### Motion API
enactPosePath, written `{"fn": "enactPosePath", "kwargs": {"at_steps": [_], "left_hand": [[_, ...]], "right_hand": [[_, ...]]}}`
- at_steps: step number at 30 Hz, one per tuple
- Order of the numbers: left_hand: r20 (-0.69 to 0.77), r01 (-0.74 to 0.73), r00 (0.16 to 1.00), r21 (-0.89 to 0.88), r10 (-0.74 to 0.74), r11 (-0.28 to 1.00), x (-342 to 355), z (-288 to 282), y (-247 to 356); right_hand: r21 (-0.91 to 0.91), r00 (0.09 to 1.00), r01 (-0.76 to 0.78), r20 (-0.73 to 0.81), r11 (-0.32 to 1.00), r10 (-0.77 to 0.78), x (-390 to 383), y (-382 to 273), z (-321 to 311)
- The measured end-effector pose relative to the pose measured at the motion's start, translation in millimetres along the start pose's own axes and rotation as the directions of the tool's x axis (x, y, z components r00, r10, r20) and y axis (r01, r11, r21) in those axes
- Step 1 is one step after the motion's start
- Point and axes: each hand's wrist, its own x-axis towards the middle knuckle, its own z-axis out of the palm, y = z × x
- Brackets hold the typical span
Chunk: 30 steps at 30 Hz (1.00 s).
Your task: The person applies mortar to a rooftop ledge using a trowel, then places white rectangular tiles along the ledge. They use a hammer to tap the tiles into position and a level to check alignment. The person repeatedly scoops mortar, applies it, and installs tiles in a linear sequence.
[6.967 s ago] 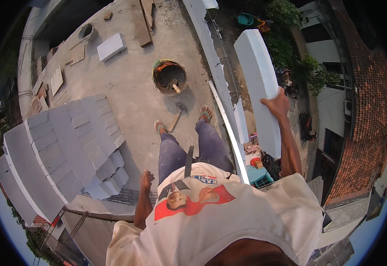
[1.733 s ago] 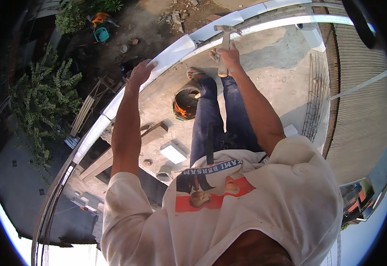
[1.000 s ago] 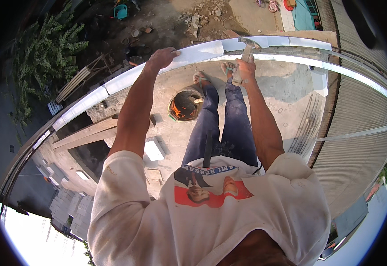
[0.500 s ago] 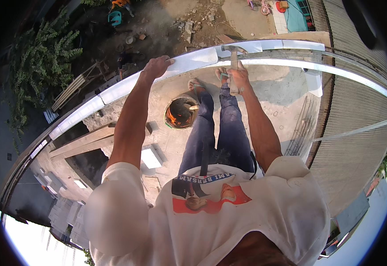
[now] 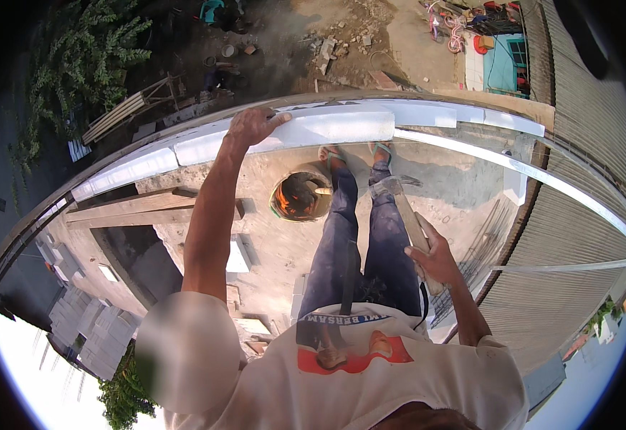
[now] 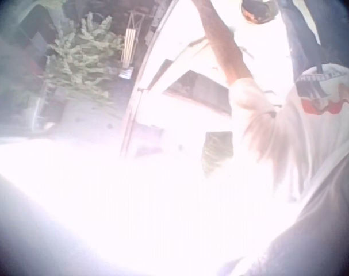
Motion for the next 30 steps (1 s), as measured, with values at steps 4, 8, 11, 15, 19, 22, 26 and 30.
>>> {"fn": "enactPosePath", "kwargs": {"at_steps": [4,8,11,15,19,22,26,30], "left_hand": [[-0.043,0.048,0.998,0.035,-0.046,0.998,-15,-13,-29],[-0.077,0.117,0.99,0.026,-0.115,0.993,-18,1,-50],[-0.067,0.124,0.991,0.06,-0.12,0.991,-13,0,-45],[-0.041,0.135,0.99,0.083,-0.132,0.987,-9,-7,-41],[-0.005,0.154,0.988,0.091,-0.154,0.984,-11,-12,-37],[0.003,0.143,0.99,0.091,-0.144,0.985,-8,-16,-32],[-0.004,0.137,0.991,0.085,-0.137,0.987,-6,-13,-36],[-0.008,0.16,0.987,0.054,-0.16,0.986,-10,2,-51]], "right_hand": [[-0.091,0.972,0.225,-0.046,0.97,-0.23,-19,-76,-8],[-0.515,0.844,0.406,-0.104,0.755,-0.526,80,-165,-32],[-0.704,0.761,0.464,0.006,0.537,-0.649,184,-206,-32],[-0.851,0.898,0.318,0.13,0.418,-0.42,292,-226,-4],[-0.857,0.935,0.32,0.218,0.403,-0.28,349,-220,21],[-0.831,0.921,0.363,0.252,0.421,-0.298,379,-196,21],[-0.831,0.95,0.292,0.196,0.474,-0.242,380,-200,30],[-0.885,0.97,0.244,0.226,0.398,-0.09,370,-229,53]]}}
